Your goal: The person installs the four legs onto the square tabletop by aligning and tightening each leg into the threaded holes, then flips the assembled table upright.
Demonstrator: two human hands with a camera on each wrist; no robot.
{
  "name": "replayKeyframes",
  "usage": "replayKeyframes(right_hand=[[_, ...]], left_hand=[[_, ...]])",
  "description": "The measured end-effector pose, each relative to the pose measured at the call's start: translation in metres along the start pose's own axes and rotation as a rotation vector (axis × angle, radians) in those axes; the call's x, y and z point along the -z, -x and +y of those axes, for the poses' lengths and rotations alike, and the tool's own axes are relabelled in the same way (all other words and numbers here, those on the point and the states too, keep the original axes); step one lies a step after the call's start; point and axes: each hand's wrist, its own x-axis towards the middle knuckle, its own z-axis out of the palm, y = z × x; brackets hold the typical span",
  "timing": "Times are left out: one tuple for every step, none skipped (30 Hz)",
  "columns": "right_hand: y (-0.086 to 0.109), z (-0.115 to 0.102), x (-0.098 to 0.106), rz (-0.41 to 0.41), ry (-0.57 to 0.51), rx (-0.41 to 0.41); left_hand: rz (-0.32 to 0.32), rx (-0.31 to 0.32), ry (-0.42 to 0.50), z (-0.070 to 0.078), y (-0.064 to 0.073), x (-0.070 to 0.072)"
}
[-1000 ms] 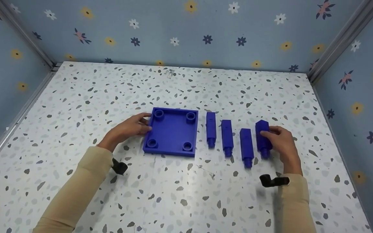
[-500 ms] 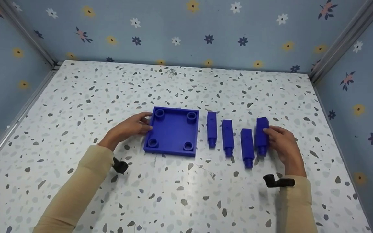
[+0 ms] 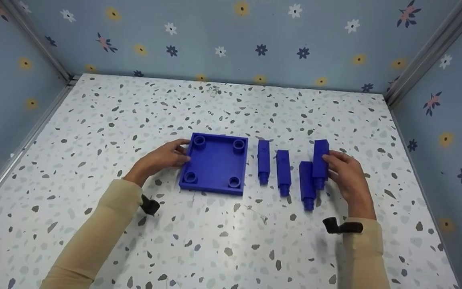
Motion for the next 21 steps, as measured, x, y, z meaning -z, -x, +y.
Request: replayKeyframes(right_hand=[[0.001, -0.001, -0.001, -0.011, -0.023, 0.007], [0.002, -0.002, -0.003, -0.022, -0.041, 0.013], [0.003, -0.002, -0.005, -0.031, -0.062, 0.020], [0.003, -0.003, -0.006, -0.039, -0.078, 0.029], [0.004, -0.003, -0.008, -0.043, -0.086, 0.038], [0.004, -0.004, -0.010, -0.047, -0.092, 0.048], [0.004, -0.004, -0.012, -0.049, -0.096, 0.058], [0.004, -0.004, -0.014, -0.049, -0.097, 0.067], [0.004, -0.004, -0.016, -0.047, -0.097, 0.075], [0.005, -0.004, -0.017, -0.045, -0.094, 0.084], [0.005, -0.004, -0.019, -0.044, -0.092, 0.090], [0.005, -0.004, -0.021, -0.042, -0.092, 0.095], [0.005, -0.004, -0.023, -0.040, -0.091, 0.097], [0.005, -0.004, -0.024, -0.041, -0.092, 0.100], [0.005, -0.004, -0.026, -0.041, -0.096, 0.101], [0.005, -0.004, -0.028, -0.042, -0.101, 0.102], [0.005, -0.004, -0.030, -0.045, -0.110, 0.103], [0.005, -0.005, -0.032, -0.048, -0.121, 0.102], [0.005, -0.005, -0.034, -0.054, -0.132, 0.103], [0.005, -0.005, -0.036, -0.059, -0.141, 0.104], [0.005, -0.005, -0.039, -0.062, -0.147, 0.105]], left_hand=[[0.000, -0.003, -0.009, 0.000, 0.000, 0.000], [0.001, -0.003, -0.017, 0.000, 0.000, 0.000], [0.001, -0.003, -0.021, 0.000, 0.000, 0.000], [0.000, -0.003, -0.019, 0.000, 0.000, 0.000], [-0.002, -0.002, -0.012, 0.000, 0.000, 0.000], [-0.006, -0.003, -0.001, 0.001, 0.000, 0.000], [-0.009, -0.004, 0.010, 0.001, 0.000, 0.000], [-0.011, -0.004, 0.020, 0.001, 0.000, 0.000], [-0.013, -0.004, 0.028, 0.001, 0.000, 0.000], [-0.017, -0.003, 0.040, 0.002, 0.000, 0.000], [-0.020, -0.002, 0.049, 0.002, 0.000, 0.000], [-0.021, 0.000, 0.055, 0.002, 0.000, -0.001], [-0.021, 0.003, 0.057, 0.002, 0.000, -0.001], [-0.021, 0.006, 0.057, 0.003, 0.000, -0.001], [-0.022, 0.010, 0.058, 0.003, 0.000, -0.001], [-0.021, 0.012, 0.054, 0.002, -0.001, -0.001], [-0.018, 0.012, 0.044, 0.002, -0.001, -0.001], [-0.016, 0.013, 0.034, 0.002, -0.001, -0.001], [-0.015, 0.011, 0.025, 0.002, -0.001, -0.001], [-0.014, 0.010, 0.022, 0.001, -0.001, 0.000], [-0.013, 0.010, 0.017, 0.001, -0.001, 0.000]])
